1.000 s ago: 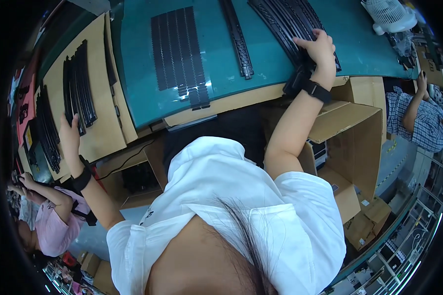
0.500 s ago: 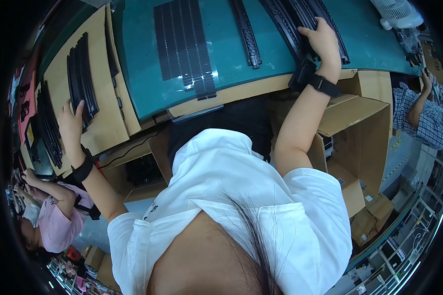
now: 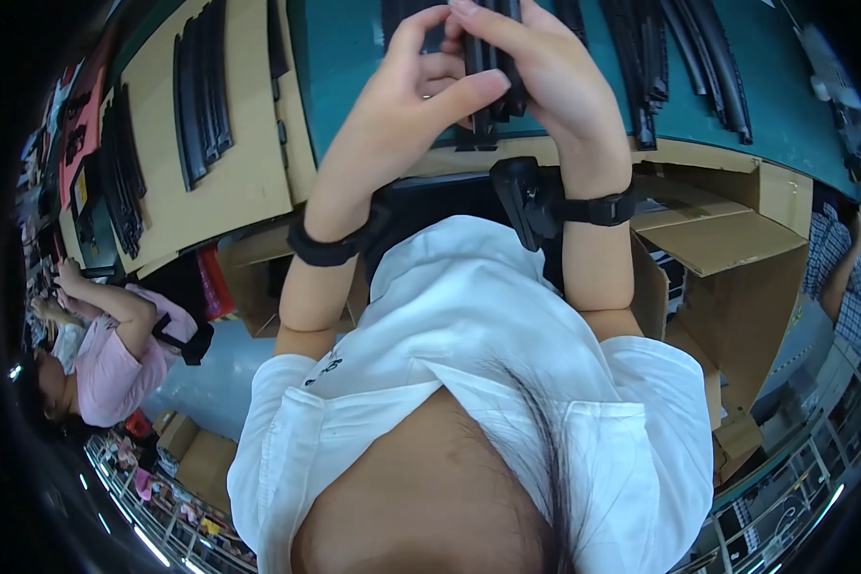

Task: The person is assembling black plastic housing components by hand at an assembly station.

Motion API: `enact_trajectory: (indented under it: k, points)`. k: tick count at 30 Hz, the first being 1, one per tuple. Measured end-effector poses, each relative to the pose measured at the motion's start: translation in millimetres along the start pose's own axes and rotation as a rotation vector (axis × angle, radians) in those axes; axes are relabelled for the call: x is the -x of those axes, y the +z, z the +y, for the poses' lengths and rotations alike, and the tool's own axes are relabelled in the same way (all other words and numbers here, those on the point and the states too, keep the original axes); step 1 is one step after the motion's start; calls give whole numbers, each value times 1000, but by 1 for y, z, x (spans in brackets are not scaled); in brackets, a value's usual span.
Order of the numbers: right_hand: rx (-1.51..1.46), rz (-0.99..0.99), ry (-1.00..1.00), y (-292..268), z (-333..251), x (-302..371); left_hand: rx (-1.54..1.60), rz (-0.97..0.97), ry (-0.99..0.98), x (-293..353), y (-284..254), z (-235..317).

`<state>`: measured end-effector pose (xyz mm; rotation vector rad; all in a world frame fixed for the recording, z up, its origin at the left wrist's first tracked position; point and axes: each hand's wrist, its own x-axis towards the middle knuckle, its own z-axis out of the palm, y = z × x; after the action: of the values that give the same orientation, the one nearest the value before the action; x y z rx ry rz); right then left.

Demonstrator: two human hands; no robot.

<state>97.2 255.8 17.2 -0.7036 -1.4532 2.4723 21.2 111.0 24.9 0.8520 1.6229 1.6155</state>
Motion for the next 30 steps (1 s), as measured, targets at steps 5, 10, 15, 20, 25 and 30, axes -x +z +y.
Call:
enact_trajectory:
  k: [5,10,15,20,25,30]
  points:
    - [-75,90,-9,34,13,6,234,-129,-304,-5,-19,15]
    - [218,81,57,50,-13,18,54,-267,364,0,-27,-22]
    - [-104,-217,-43,20,5,7,581,-366,-109,-1,-27,-32]
    - [-543,-543,-600,1,63,-52,651,-340,-124,3,-30,-32]
    - [120,109,-375,28,37,-13,591,-290,-149,3,-30,-26]
    - [342,250,-474,45,28,-5,547,-271,-125,3,-24,-36]
